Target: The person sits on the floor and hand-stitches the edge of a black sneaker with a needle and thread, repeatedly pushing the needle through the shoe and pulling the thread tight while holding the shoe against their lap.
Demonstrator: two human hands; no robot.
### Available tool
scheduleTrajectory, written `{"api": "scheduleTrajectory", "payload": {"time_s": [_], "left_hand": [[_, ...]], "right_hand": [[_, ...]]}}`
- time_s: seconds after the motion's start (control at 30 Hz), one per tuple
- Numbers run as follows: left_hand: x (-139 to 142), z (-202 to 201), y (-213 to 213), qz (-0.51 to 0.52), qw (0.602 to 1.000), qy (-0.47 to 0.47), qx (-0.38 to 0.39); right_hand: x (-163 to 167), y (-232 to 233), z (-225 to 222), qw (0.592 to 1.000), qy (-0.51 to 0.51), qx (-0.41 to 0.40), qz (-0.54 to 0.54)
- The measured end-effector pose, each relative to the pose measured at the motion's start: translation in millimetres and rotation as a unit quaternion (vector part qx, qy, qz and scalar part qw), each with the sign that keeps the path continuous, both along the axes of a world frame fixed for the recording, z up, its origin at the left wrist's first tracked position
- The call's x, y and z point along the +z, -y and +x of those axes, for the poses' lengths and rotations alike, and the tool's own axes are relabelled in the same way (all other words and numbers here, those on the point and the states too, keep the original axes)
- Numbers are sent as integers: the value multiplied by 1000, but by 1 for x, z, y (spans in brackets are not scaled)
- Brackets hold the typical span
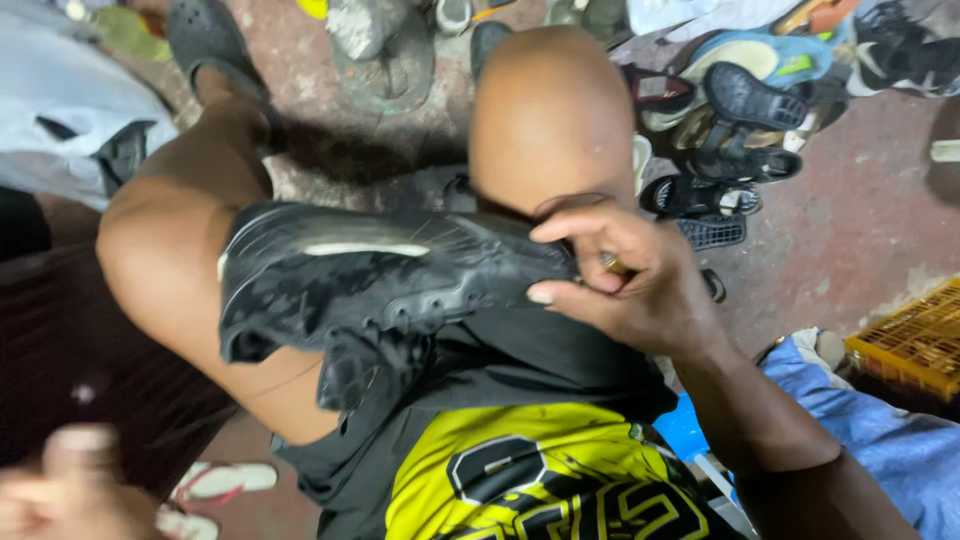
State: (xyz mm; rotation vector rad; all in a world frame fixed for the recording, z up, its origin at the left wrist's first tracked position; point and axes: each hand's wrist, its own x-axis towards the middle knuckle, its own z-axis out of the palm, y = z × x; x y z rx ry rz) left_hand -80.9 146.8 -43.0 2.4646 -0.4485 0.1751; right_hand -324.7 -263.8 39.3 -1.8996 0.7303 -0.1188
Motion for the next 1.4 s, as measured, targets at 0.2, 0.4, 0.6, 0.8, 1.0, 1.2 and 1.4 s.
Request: {"api": "scheduleTrajectory", "payload": {"time_s": [0.2,0.4,0.6,0.8,1.0,1.2,1.4], "left_hand": [[6,26,-13,-40,998,-52,11],[79,-32,71,16,978,31,-206],[67,-26,136,199,876,-269,-347],[42,-29,140,106,903,-261,-323],[47,-31,158,52,824,-521,-219],[29,-59,166,-172,877,-387,-228],[18,-63,161,-203,865,-418,-188]], "right_hand": [[2,-8,17,1000,-2,5,-15],[3,-30,32,999,47,-12,-5],[-2,-27,21,1000,20,-1,-13],[-4,-6,6,999,28,24,-16],[13,4,6,999,-13,43,-6],[29,37,-16,957,-214,183,-61],[39,73,-24,909,-232,307,-161]]}}
